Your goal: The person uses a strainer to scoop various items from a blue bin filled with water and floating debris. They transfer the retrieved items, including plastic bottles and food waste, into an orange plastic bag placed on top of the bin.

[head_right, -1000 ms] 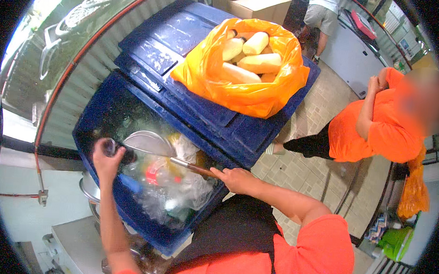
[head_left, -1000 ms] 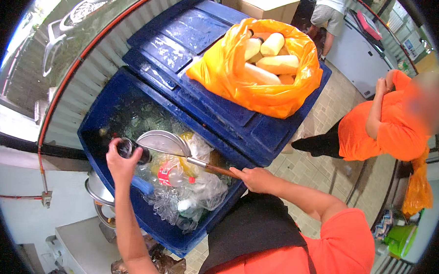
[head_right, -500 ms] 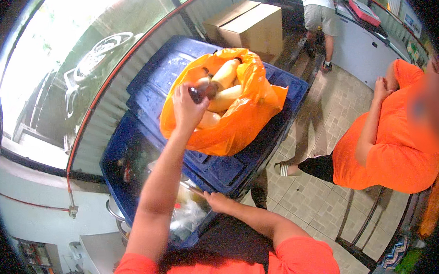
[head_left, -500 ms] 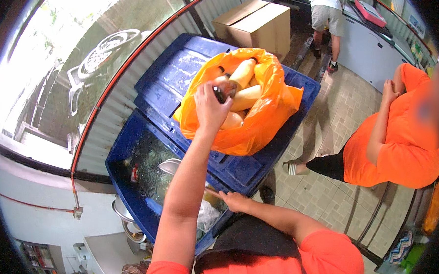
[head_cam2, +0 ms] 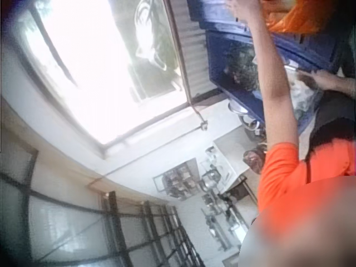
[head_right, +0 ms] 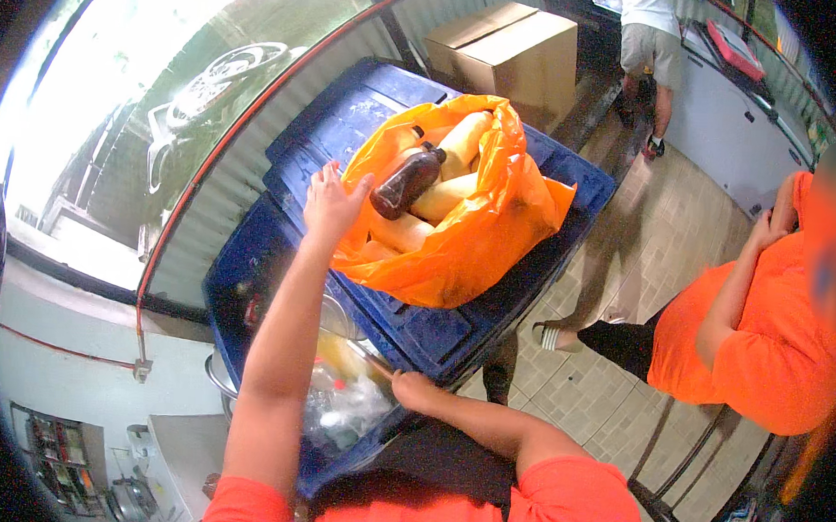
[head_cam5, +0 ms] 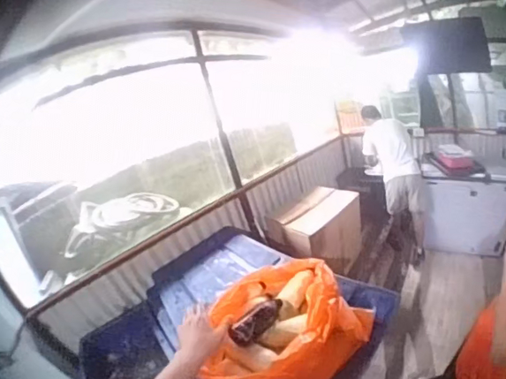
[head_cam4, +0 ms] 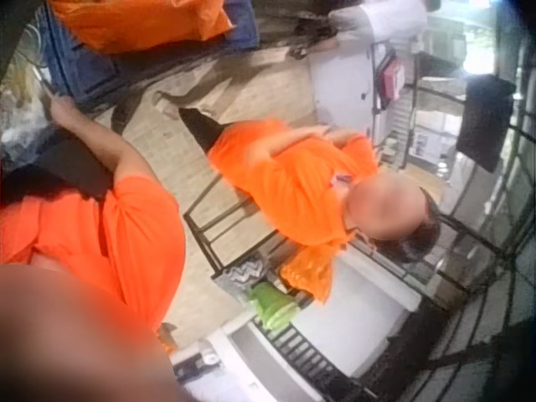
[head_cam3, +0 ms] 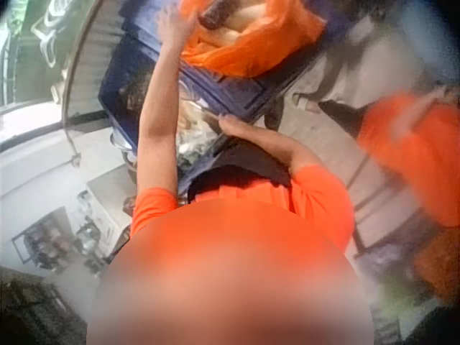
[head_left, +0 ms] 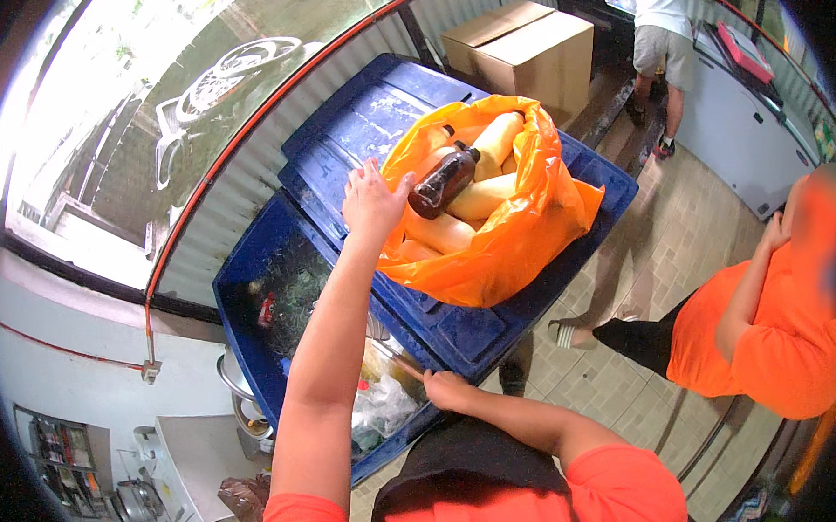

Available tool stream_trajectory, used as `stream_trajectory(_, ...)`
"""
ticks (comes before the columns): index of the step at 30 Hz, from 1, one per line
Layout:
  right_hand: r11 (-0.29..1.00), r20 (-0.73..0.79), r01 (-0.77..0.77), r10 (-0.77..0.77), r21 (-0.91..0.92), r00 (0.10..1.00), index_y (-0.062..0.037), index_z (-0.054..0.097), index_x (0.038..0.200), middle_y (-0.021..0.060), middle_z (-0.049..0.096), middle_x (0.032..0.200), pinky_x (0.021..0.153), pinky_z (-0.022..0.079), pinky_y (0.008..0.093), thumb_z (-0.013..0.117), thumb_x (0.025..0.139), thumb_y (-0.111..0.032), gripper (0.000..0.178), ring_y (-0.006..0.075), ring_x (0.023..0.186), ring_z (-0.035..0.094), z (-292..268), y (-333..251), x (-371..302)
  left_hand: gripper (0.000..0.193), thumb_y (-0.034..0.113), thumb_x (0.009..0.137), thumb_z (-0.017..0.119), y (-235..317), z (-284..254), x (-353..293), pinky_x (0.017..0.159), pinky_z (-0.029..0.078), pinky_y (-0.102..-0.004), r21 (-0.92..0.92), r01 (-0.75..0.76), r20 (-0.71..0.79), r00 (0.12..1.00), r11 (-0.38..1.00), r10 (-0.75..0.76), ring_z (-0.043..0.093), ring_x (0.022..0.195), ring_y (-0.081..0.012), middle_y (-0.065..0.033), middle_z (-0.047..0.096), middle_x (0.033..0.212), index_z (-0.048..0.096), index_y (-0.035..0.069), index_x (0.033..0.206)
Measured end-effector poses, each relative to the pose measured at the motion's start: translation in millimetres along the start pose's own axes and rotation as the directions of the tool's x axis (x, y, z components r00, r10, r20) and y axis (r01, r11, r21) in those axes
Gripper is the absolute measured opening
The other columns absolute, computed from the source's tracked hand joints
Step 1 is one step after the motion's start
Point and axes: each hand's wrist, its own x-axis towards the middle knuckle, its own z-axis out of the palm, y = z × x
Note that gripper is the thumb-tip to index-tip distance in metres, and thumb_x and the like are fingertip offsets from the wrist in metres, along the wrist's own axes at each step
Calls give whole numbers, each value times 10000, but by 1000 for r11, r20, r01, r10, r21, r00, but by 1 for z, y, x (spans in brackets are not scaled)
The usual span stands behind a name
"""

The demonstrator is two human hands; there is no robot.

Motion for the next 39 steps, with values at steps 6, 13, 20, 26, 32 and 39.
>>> stream_trajectory(6, 762, -675, 648, -476, 4, 564, -15, 730, 955, 161, 740, 896, 839, 542, 428, 659, 969, -344, 337, 272, 904, 714, -230, 24, -87, 1109, 801, 828, 571, -27, 42, 43, 1042, 493, -445, -78, 299, 387, 888, 951, -248, 618, 1234, -398, -293, 597, 1358, 321, -6, 1545)
stream_trajectory(13, 843, -763, -195, 537, 501, 361, 32, 563, 1324, 241, 663, 1273, 978, 525, 409, 716, 856, -413, 663, 357, 1167, 657, -431, 140, 29, 602, 558, 953, 628, -23, 56, 48, 845, 541, -431, -549, 499, 582, 804, 670, -122, 700, 1011, -280, -169, 732, 1126, 704, 35, 1239)
stream_trajectory(20, 491, -850, 694, 300, 527, 433, 58, 653, 1228, 122, 698, 1137, 854, 544, 284, 520, 941, -20, 326, 161, 990, 672, -343, 157, -89, 342, 237, 1070, 521, -135, -8, -34, 1000, 534, -424, -787, 523, 579, 809, -326, -101, 657, 1156, -266, -123, 656, 1310, 590, 31, 1334)
stream_trajectory(26, 406, -792, 725, 523, 556, 314, -5, 651, 984, 74, 677, 989, 840, 546, 312, 501, 961, -69, 165, 160, 951, 664, -392, 124, -64, 284, 208, 1082, 482, -120, -9, 30, 1067, 482, -466, -847, 436, 515, 816, -306, -262, 614, 1210, -289, -122, 648, 1282, 595, 36, 1278)
stream_trajectory(32, 507, -842, 704, 476, 498, 253, -33, 639, 854, 59, 664, 858, 755, 530, 303, 517, 888, -66, 131, 153, 821, 646, -473, 86, -78, 271, 216, 1071, 486, -142, -59, 121, 1007, 508, -502, -874, 388, 449, 876, -293, -178, 658, 1093, -311, -148, 682, 1187, 623, 9, 1181)
stream_trajectory(39, 617, -868, 615, 403, 491, 289, 12, 637, 990, 67, 675, 923, 762, 531, 282, 554, 913, 6, 114, 134, 822, 640, -441, 74, -109, 307, 203, 1090, 413, -149, -26, 136, 1005, 520, -455, -847, 498, 531, 797, -184, -287, 664, 1091, -299, -148, 670, 1223, 594, 3, 1238)
